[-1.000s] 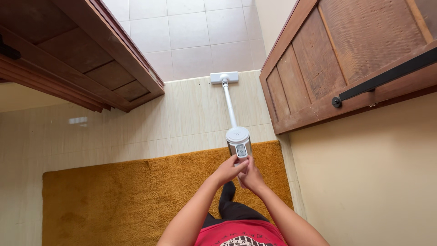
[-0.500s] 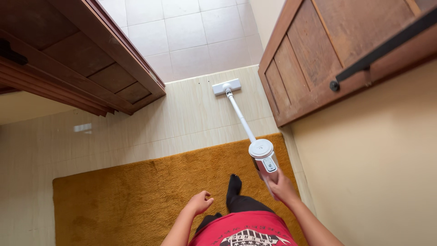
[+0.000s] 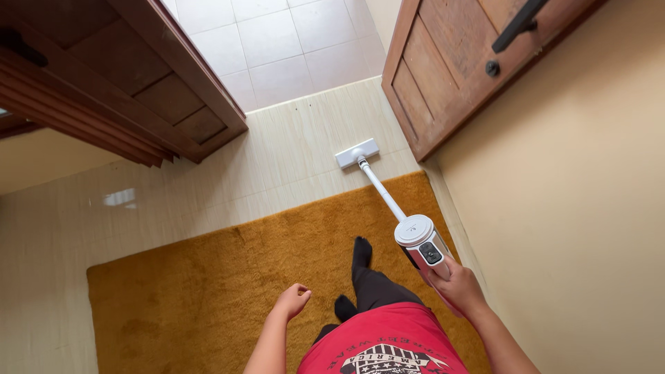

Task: The person vacuums an orange rug using a white cordless vacuum. They move the vacuum head back and forth across the rug and the tiled floor, and at one point use their hand to push a wooden door open to continue cleaning.

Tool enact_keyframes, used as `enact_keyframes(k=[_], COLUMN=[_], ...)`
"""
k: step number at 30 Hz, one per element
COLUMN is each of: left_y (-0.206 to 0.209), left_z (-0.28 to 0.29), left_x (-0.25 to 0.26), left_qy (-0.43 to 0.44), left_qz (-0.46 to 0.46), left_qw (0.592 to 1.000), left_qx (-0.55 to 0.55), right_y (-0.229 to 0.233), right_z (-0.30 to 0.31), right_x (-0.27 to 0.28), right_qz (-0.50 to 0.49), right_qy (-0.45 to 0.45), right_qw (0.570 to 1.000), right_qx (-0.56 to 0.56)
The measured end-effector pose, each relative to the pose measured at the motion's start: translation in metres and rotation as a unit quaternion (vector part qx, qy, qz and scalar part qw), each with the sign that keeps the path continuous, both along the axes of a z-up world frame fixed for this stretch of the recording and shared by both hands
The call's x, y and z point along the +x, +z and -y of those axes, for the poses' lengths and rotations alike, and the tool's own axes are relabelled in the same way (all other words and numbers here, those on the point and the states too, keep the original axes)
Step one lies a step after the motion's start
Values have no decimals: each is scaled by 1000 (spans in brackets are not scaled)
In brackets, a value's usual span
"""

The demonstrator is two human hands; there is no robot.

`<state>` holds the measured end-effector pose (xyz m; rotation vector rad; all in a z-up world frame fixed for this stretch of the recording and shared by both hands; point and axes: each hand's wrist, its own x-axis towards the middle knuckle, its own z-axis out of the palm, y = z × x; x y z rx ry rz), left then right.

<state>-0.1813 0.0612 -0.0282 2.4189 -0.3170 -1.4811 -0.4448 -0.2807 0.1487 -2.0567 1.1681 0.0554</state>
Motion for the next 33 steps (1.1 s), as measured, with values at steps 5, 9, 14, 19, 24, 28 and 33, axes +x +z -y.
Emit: enact_keyframes(k=[5, 9, 14, 19, 24, 28, 33], left_y=[4, 15, 23, 19, 3, -8, -13], left_z=[-56, -92, -118, -117, -91, -40, 40], left_x=[-41, -72, -106, -126, -147, -156, -159], left_qy=[20, 64, 123, 263, 343, 327, 387], left_qz=[-14, -41, -41, -69, -69, 3, 19], left_qw=[1000, 997, 991, 962, 937, 944, 918], left_qx=[16, 31, 30, -12, -26, -51, -87], right_y=[27, 32, 41, 60, 68, 73, 69], right_z=[-24, -12, 16, 48, 92, 123, 148], right_x=[-31, -44, -40, -6, 36, 75, 117], right_qz=[-46, -154, -140, -155, -74, -38, -43], right_qy=[48, 140, 223, 329, 451, 498, 542], right_qw=[998, 978, 964, 929, 882, 862, 838], right_qx=[16, -15, -30, -75, -112, -87, -44])
